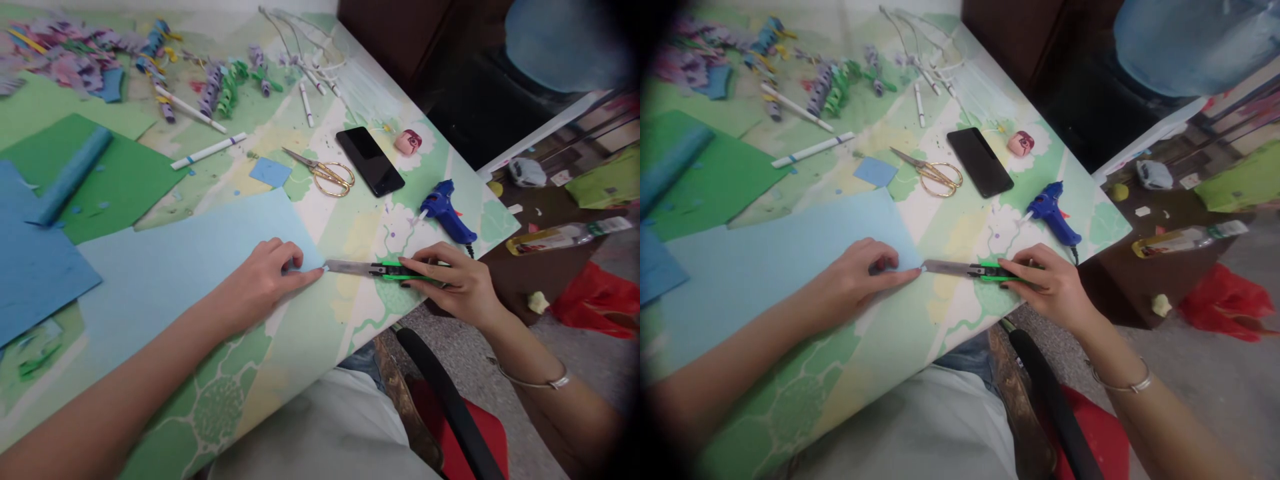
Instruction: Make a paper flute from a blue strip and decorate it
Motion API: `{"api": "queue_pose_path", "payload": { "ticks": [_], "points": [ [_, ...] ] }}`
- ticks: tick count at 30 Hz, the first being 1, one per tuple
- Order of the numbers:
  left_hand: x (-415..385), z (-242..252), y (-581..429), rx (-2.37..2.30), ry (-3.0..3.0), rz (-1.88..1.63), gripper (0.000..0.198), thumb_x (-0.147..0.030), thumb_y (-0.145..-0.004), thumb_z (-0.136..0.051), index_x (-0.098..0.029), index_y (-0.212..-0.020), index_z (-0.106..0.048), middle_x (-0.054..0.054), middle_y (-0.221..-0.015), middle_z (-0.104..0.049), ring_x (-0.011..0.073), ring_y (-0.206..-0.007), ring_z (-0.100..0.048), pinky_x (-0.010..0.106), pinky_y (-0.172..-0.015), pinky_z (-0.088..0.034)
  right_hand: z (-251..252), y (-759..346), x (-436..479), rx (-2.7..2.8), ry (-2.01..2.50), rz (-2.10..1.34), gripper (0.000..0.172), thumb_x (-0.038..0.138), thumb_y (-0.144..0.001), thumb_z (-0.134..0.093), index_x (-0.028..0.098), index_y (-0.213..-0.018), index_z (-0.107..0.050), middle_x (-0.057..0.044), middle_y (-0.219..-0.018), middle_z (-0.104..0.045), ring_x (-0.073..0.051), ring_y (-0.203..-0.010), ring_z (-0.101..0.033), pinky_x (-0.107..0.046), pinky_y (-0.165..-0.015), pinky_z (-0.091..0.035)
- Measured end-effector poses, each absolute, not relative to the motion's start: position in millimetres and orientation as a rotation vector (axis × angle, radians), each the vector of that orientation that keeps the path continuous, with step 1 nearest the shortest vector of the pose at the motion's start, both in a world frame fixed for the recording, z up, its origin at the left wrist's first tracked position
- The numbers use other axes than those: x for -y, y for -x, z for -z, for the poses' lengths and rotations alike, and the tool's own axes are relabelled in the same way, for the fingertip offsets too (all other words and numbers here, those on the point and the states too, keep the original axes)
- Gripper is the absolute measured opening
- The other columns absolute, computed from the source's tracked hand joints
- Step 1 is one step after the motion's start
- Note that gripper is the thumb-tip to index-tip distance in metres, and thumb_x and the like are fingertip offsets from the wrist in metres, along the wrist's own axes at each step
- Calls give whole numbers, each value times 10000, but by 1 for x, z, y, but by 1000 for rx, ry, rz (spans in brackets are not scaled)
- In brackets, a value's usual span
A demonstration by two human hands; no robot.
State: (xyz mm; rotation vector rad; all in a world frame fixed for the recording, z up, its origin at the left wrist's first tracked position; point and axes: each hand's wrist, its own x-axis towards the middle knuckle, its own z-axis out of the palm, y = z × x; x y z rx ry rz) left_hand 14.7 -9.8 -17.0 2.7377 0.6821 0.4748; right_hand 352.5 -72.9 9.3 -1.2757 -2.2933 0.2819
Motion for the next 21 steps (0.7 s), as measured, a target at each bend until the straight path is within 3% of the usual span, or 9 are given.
{"api": "queue_pose_path", "payload": {
  "ticks": [21],
  "points": [
    [12, 18, -17, -727, -2651, -490, 386, -138, -932, -359, -261, -1197, -612, 83, -927, -493, 197, -794, -417, 379, -755, -380, -7, -350, 86, 2270, 1328, -240, 378, 159, -798, -669, 259, -1163, -656, -88, -959, -634, -193, -765, -583, -343, -663, -503]
  ]
}}
